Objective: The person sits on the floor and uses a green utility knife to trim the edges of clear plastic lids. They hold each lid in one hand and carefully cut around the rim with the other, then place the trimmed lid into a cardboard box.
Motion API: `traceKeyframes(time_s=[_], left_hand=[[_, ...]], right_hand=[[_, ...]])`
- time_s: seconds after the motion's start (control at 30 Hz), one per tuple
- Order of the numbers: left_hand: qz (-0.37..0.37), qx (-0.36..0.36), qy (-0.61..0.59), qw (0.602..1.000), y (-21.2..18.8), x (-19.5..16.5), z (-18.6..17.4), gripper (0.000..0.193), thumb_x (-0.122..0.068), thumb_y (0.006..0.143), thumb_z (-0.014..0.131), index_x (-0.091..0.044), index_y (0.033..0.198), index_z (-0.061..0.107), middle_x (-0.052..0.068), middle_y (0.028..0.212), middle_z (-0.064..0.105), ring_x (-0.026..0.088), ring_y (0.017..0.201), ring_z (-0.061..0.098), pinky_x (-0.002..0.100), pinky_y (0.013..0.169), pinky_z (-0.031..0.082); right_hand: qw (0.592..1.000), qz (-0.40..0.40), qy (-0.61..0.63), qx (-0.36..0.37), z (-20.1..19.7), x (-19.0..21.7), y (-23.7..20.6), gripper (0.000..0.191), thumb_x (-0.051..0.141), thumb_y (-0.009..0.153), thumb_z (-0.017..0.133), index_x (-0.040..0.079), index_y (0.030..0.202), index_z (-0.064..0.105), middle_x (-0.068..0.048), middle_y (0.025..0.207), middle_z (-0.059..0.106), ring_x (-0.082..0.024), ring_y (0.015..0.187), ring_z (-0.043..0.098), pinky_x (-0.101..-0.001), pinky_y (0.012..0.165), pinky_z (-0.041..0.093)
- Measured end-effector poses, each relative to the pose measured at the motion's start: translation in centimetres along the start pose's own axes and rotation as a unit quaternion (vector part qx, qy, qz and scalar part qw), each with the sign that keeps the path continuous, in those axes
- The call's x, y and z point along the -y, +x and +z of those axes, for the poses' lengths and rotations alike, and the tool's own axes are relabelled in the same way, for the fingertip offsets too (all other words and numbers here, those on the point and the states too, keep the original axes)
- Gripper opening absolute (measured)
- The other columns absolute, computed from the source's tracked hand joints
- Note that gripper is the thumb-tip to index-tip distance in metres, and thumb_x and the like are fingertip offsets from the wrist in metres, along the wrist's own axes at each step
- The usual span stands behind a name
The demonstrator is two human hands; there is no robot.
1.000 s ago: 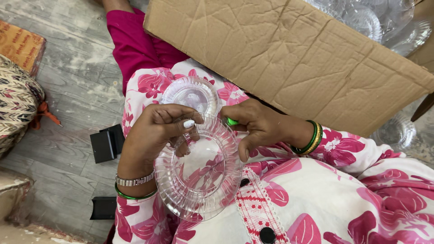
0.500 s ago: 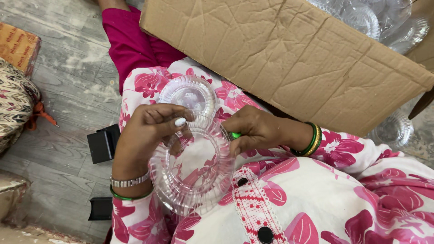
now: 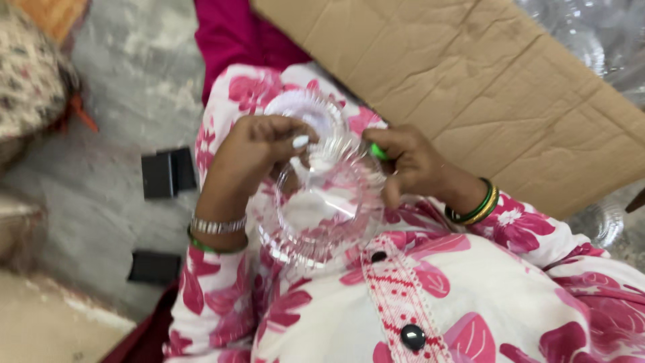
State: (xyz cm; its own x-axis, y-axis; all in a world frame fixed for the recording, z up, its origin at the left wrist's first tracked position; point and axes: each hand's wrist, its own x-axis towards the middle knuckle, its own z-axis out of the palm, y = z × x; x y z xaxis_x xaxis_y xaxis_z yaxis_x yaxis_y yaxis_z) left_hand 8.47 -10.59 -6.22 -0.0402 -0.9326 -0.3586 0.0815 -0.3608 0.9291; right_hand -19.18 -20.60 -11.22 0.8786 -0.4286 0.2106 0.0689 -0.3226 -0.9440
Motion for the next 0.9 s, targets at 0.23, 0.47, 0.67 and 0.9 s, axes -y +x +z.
traceKeyframes(time_s=[0.23,0.47,0.67,0.9], left_hand=[[0.061,-0.019,-0.063,0.996,0.4,0.6,-1.1,0.019,-0.004,0.093,0.065,0.005,0.108,0.073,0.011,0.077,0.074,0.014,0.047,0.065,0.025,0.040,0.051],[0.170,-0.161,-0.120,0.965,1.8,0.5,-1.3,0.014,-0.003,0.097,0.063,0.006,0.105,0.071,0.009,0.086,0.074,0.010,0.061,0.069,0.028,0.043,0.059],[0.221,-0.203,-0.119,0.947,2.0,0.8,-1.0,0.026,-0.019,0.103,0.064,0.006,0.105,0.071,0.009,0.082,0.072,0.011,0.053,0.065,0.026,0.042,0.056],[0.150,-0.172,-0.142,0.963,2.3,0.4,-0.8,0.060,-0.054,0.103,0.053,0.003,0.104,0.073,0.007,0.080,0.075,0.013,0.053,0.072,0.024,0.047,0.062]], right_hand=[[0.996,0.001,0.080,0.031,-0.9,-1.6,-1.0,0.058,0.059,0.097,0.069,0.002,0.095,0.063,0.005,0.073,0.058,-0.005,0.060,0.049,-0.0232,0.055,0.037],[0.968,0.094,0.145,-0.184,0.4,0.7,1.0,0.021,0.020,0.109,0.065,0.000,0.112,0.065,-0.002,0.081,0.065,-0.004,0.059,0.050,-0.0201,0.052,0.037],[0.944,0.165,0.135,-0.251,1.4,3.3,3.4,0.024,0.006,0.099,0.072,-0.003,0.119,0.064,-0.001,0.081,0.065,-0.003,0.056,0.046,-0.0200,0.049,0.033],[0.926,0.145,0.150,-0.314,1.1,1.3,2.1,0.013,0.012,0.105,0.070,0.000,0.111,0.068,0.002,0.077,0.061,-0.004,0.055,0.046,-0.0222,0.049,0.035]])
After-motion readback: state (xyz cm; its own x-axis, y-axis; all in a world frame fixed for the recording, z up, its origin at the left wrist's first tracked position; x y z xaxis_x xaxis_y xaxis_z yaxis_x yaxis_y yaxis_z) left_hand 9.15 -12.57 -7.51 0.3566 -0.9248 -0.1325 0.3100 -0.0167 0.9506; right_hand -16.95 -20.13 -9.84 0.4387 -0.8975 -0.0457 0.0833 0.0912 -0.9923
